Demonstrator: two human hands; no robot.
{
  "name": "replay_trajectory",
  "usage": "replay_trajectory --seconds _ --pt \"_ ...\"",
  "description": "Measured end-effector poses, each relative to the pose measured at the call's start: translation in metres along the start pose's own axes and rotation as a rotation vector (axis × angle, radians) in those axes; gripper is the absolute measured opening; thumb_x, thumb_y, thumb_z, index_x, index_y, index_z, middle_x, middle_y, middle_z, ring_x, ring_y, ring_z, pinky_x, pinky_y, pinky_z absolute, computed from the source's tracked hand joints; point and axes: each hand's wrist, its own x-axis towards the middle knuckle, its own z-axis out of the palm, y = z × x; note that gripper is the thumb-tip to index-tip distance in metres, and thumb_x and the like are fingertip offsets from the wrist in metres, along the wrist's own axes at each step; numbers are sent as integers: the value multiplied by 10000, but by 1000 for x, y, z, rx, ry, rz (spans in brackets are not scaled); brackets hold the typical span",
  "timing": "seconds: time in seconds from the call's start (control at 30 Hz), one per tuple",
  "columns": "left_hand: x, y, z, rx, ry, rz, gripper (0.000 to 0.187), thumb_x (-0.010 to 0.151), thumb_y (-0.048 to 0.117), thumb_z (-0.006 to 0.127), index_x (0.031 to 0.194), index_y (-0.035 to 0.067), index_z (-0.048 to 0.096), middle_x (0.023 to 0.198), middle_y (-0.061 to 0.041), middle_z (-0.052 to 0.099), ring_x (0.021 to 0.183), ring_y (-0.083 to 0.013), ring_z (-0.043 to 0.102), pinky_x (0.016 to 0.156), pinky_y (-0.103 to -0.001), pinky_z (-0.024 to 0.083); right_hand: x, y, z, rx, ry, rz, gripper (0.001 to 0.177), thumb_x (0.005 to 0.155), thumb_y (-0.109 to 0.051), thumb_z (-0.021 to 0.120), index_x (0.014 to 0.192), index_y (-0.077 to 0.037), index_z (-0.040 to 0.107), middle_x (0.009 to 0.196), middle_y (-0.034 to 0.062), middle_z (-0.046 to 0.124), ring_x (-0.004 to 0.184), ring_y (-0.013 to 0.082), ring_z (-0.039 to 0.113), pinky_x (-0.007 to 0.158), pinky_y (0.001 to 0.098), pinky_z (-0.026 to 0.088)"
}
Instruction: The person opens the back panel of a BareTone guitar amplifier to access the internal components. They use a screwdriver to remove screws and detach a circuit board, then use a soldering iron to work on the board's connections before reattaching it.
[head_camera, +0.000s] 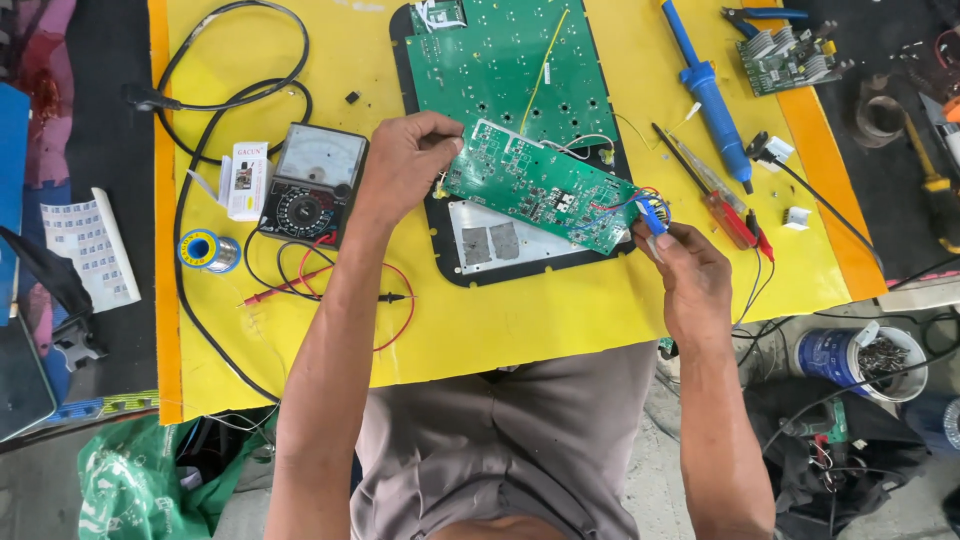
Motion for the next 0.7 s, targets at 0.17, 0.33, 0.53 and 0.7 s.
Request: replay_trajectory --seconds 0.17,0.33,0.53,0.7 --pt "-2 9 -1 -99 -21 34 201 867 -7 693 1035 46 788 731 -53 655 645 -72 629 628 -214 530 4 -5 3 2 -21 -6 419 954 -270 753 1208 52 664 1147 239 693 1137 378 715 1091 555 532" --pt "-16 18 -2 -102 -12 230 192 948 -83 663 1084 20 750 846 -114 652 795 -122 628 705 -282 555 -1 -13 8 -15 -34 -124 432 960 -230 741 1238 79 623 1181 264 676 1222 410 663 1116 591 511" --pt "-44 8 6 29 132 522 220 968 -133 641 1047 66 690 871 -64 601 813 -185 622 745 -331 514 6 4 -4 -149 -64 -306 382 987 -192 735 1243 61 605 1272 284 629 1242 374 640 1137 594 494" --pt "-64 -9 16 107 239 593 160 993 -69 648 1079 60 685 946 -91 650 898 -267 690 811 -367 561 15 2 4 -208 -119 -497 352 970 -133 736 1206 82 589 1253 309 623 1316 473 589 1145 625 462"
